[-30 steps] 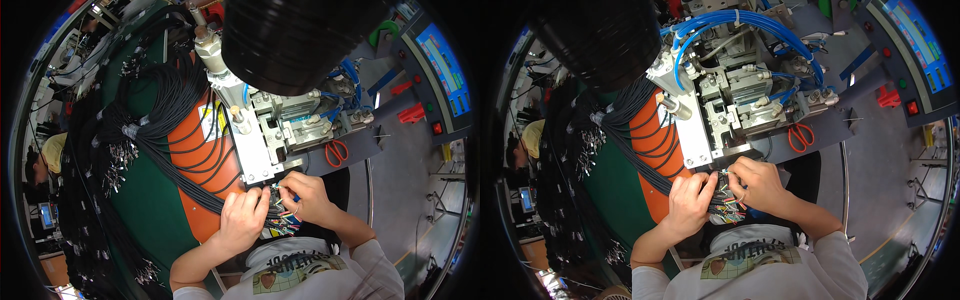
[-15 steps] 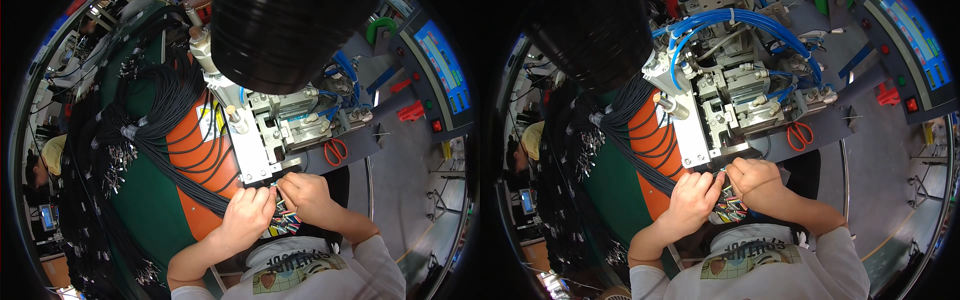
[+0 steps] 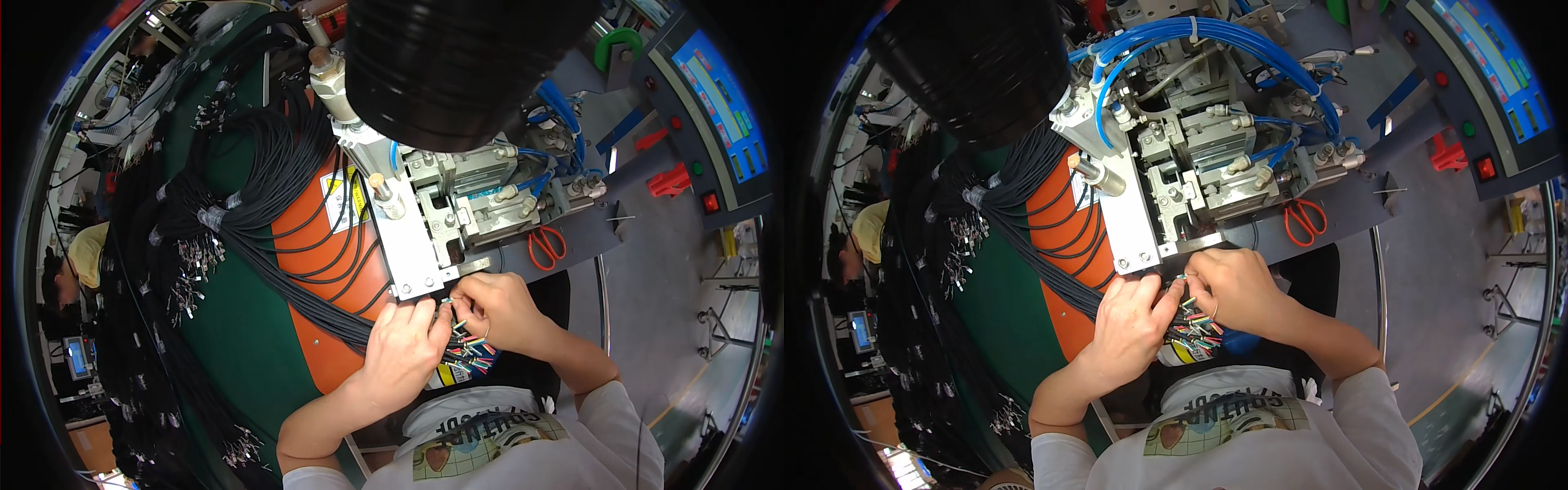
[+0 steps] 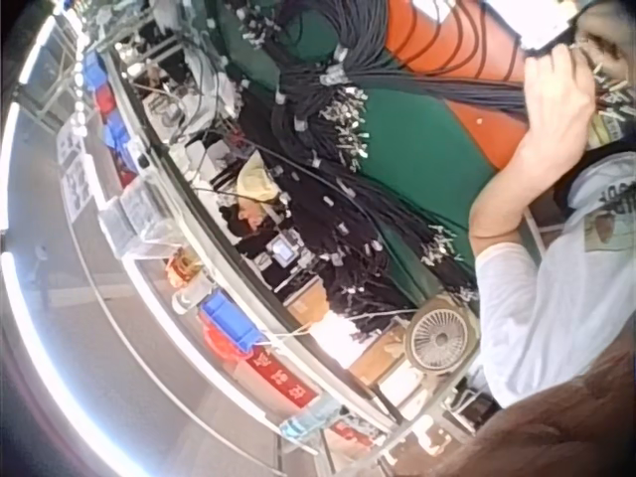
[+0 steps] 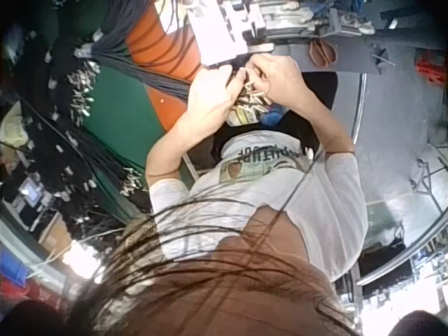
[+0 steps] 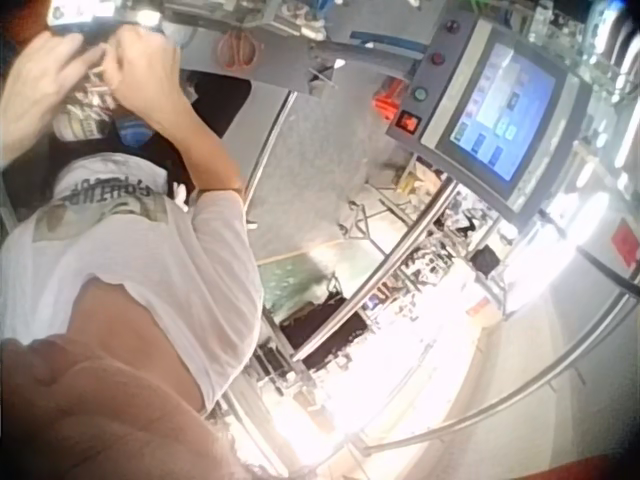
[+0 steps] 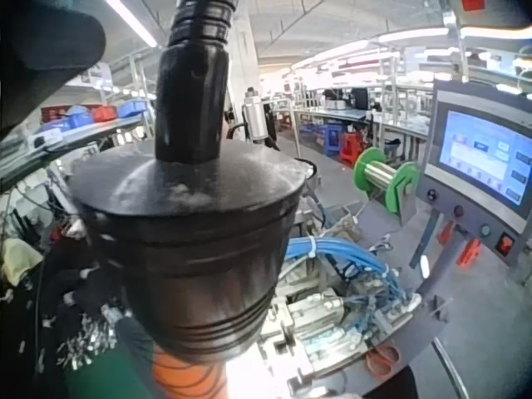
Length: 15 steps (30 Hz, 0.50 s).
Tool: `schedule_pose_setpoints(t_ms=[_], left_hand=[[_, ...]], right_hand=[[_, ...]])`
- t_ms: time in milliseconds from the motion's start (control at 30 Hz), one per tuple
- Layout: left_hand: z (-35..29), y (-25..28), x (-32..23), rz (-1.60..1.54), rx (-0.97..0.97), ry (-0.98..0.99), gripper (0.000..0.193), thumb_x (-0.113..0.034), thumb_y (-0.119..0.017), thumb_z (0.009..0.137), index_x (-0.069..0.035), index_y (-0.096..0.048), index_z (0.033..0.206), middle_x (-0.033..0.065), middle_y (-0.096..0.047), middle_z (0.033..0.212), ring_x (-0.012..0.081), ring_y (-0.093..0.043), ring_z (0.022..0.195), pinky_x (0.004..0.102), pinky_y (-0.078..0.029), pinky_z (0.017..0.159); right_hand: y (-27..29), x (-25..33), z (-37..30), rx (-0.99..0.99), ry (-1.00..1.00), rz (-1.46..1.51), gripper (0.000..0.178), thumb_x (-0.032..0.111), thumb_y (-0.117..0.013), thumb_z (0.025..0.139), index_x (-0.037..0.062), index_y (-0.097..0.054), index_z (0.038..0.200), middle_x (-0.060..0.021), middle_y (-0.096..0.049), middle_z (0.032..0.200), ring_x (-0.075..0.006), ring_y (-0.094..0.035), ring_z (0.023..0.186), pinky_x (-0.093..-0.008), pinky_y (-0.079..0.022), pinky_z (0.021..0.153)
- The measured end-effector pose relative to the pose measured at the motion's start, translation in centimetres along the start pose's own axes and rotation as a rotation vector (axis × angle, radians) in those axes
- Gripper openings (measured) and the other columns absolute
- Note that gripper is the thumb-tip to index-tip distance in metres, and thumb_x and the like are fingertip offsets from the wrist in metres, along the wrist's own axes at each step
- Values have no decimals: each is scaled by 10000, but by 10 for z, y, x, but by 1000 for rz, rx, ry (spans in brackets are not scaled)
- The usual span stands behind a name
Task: The person processes electrical cables by sorting individual colored wires from a bundle and inserting their ends into a machine by hand.
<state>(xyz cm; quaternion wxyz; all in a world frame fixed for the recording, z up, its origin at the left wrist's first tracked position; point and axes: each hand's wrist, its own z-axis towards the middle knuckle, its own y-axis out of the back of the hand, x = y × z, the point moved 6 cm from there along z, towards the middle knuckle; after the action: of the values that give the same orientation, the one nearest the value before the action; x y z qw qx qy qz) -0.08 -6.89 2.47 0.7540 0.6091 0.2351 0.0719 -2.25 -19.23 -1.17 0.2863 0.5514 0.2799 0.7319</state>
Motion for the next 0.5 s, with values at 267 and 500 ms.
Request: schedule_pose_setpoints(t_ms=[267,500], left_hand=[[-40,6,30,-216,-177,169,441,31,-651,606,6,-648,1046,107,-569,905,268,-576,789,374,-448,704],[-36,8,27,-307,-247,76,387,-22,-719,653,10,-624,1027,95,-591,831,261,-588,720,356,-449,657]], right_hand=[[-8,-14,-8,26,-269,363,92,93,-644,817,4,-621,829,-103,-614,658,-239,-597,531,-344,-460,517],[-4,14,-6,-5,-79,680,238,41,-687,829,33,-650,1063,-24,-620,838,-49,-465,574,-209,-395,522]])
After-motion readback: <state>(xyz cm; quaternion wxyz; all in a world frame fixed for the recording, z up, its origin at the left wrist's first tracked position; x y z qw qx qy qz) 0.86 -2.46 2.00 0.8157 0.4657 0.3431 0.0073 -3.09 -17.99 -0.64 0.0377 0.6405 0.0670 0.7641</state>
